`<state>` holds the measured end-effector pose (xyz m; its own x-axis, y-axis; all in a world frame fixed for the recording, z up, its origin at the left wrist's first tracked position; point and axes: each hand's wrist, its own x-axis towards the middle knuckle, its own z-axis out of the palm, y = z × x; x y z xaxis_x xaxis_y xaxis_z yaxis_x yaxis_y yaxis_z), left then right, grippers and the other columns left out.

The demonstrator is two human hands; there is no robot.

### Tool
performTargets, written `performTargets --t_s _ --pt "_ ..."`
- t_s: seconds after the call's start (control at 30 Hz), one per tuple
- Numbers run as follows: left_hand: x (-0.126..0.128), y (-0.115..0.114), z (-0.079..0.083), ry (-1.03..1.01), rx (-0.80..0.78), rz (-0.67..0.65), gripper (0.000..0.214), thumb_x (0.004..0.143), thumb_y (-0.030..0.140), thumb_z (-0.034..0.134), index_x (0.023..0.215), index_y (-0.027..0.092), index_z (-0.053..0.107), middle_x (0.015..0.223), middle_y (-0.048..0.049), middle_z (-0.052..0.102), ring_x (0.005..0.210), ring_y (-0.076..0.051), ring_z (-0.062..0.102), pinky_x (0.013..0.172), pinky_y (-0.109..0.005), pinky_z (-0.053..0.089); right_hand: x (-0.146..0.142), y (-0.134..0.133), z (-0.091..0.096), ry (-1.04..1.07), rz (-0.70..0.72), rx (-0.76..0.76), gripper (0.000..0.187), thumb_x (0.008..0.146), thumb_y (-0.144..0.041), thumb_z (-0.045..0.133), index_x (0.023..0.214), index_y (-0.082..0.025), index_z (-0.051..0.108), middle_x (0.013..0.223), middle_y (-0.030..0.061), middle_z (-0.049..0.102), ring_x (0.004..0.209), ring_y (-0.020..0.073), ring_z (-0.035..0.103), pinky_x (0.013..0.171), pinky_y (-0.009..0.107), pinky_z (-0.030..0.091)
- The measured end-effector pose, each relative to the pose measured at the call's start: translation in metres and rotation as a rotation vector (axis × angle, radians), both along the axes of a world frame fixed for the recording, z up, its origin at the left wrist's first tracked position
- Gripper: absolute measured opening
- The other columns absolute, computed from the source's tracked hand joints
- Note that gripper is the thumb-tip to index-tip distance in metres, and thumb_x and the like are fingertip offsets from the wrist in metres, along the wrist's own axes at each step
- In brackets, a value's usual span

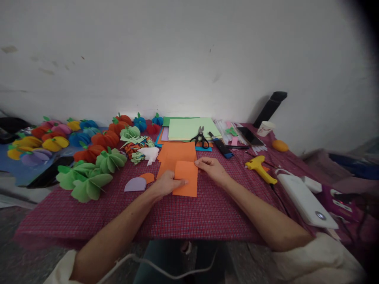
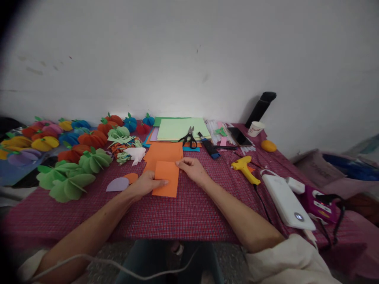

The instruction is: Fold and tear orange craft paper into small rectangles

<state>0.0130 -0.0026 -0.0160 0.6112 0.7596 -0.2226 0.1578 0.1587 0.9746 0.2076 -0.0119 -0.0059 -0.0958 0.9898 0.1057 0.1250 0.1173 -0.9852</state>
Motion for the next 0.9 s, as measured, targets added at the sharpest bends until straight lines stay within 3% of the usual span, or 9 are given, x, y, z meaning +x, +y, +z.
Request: performTargets --t_s 0.17,0.4,0.53,0.7,0.9 --pt "-0.002 0.002 -0.003 0.034 0.061 0.053 0.035 0.062 0.034 0.064 0.087 0.01 0.063 0.085 -0.009 0.065 0.069 -0.019 0.06 0.061 -0.028 0.046 -0.003 -0.005 0.004 -0.007 -0.003 0.02 0.03 0.073 -0.041 0.052 0.06 -0.015 0.054 0.053 -0.0031 0.05 0.05 0.0082 0.043 0.052 0.021 0.032" --pt "-0.002 0.004 -0.002 0.002 0.087 0.126 0.039 0.06 0.036 0.067 0.089 0.01 0.064 0.091 -0.0108 0.065 0.08 -0.022 0.06 0.068 -0.031 0.047 -0.006 -0.008 0.002 -0.125 0.102 0.006 0.035 0.073 -0.044 0.052 0.054 -0.015 0.052 0.053 -0.0017 0.051 0.051 0.0089 0.044 0.053 0.022 0.033" --pt "0.0 0.003 0.003 -0.092 0.065 0.145 0.038 0.061 0.035 0.067 0.089 0.01 0.064 0.091 -0.0105 0.065 0.079 -0.022 0.06 0.07 -0.032 0.047 -0.008 -0.008 -0.001 -0.141 0.077 0.015 0.034 0.073 -0.045 0.05 0.057 -0.015 0.053 0.055 -0.0017 0.051 0.051 0.0089 0.043 0.052 0.022 0.032" --pt "0.002 0.004 0.005 -0.189 0.046 0.256 0.035 0.06 0.033 0.067 0.086 0.01 0.065 0.091 -0.0099 0.065 0.079 -0.021 0.06 0.071 -0.033 0.047 -0.011 -0.011 -0.006 -0.243 0.18 -0.025 0.035 0.073 -0.045 0.051 0.055 -0.015 0.05 0.051 -0.0039 0.043 0.046 0.0067 0.034 0.046 0.02 0.026" --pt "0.003 0.001 0.01 -0.286 -0.007 0.321 0.041 0.058 0.033 0.069 0.09 0.009 0.063 0.091 -0.0106 0.065 0.08 -0.022 0.06 0.073 -0.033 0.046 -0.015 -0.016 -0.004 -0.233 0.173 -0.058 0.035 0.071 -0.045 0.053 0.055 -0.015 0.049 0.049 -0.0047 0.039 0.046 0.0064 0.033 0.045 0.02 0.024"
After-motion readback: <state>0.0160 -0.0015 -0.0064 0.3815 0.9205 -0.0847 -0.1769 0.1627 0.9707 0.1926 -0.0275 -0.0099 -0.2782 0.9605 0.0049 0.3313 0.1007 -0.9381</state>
